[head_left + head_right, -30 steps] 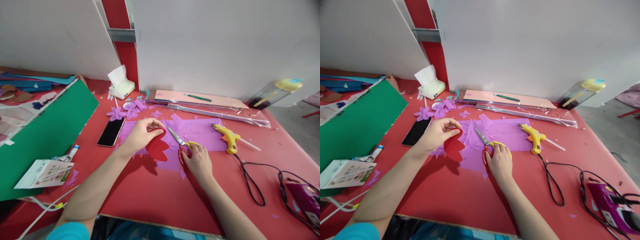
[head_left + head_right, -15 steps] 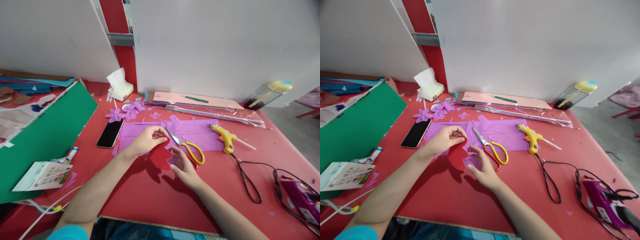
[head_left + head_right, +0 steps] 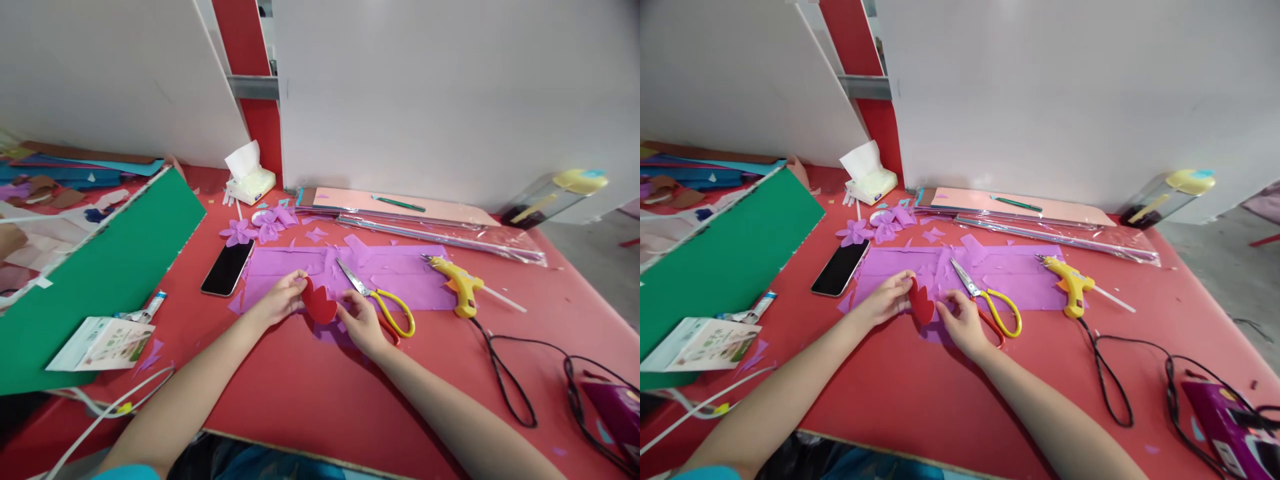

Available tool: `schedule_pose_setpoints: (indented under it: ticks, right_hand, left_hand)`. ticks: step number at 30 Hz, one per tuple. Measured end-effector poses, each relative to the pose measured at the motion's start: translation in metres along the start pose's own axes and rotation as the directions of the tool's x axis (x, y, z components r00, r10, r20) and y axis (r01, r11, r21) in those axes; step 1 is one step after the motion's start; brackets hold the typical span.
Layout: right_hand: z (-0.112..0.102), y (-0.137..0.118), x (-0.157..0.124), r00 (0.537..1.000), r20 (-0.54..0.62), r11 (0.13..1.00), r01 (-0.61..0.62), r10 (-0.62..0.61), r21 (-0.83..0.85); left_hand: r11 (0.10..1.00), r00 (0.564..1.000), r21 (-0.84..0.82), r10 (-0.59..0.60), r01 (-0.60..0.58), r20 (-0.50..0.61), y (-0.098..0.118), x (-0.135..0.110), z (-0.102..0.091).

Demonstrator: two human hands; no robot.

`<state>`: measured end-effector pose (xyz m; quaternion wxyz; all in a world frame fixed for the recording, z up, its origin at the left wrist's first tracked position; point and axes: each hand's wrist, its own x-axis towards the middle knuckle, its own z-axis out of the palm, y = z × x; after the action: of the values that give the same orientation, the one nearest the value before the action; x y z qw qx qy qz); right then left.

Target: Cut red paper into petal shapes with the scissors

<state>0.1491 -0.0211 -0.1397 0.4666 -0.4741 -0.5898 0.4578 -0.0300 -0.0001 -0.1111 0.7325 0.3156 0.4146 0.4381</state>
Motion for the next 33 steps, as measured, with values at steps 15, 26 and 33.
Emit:
schedule_pose_setpoints:
  ticks: [15,26,33]
  right_hand:
    - [0.0,0.003,0.002,0.987,0.004,0.973,-0.158,0.16,0.171]
    - [0.0,0.006,0.004,0.984,0.016,0.954,-0.178,0.18,0.242]
    - [0.001,0.002,0.003,0.985,0.019,0.964,-0.174,0.174,0.203]
  left_hand:
    - [0.995,0.993,0.05,0.081,-0.085,0.089,0.008,0.001,-0.013]
    - [0.907,0.988,0.4,0.085,-0.129,0.125,0.001,-0.004,-0.007]
    - [0.876,0.987,0.459,0.107,-0.15,0.118,0.002,-0.01,0.002]
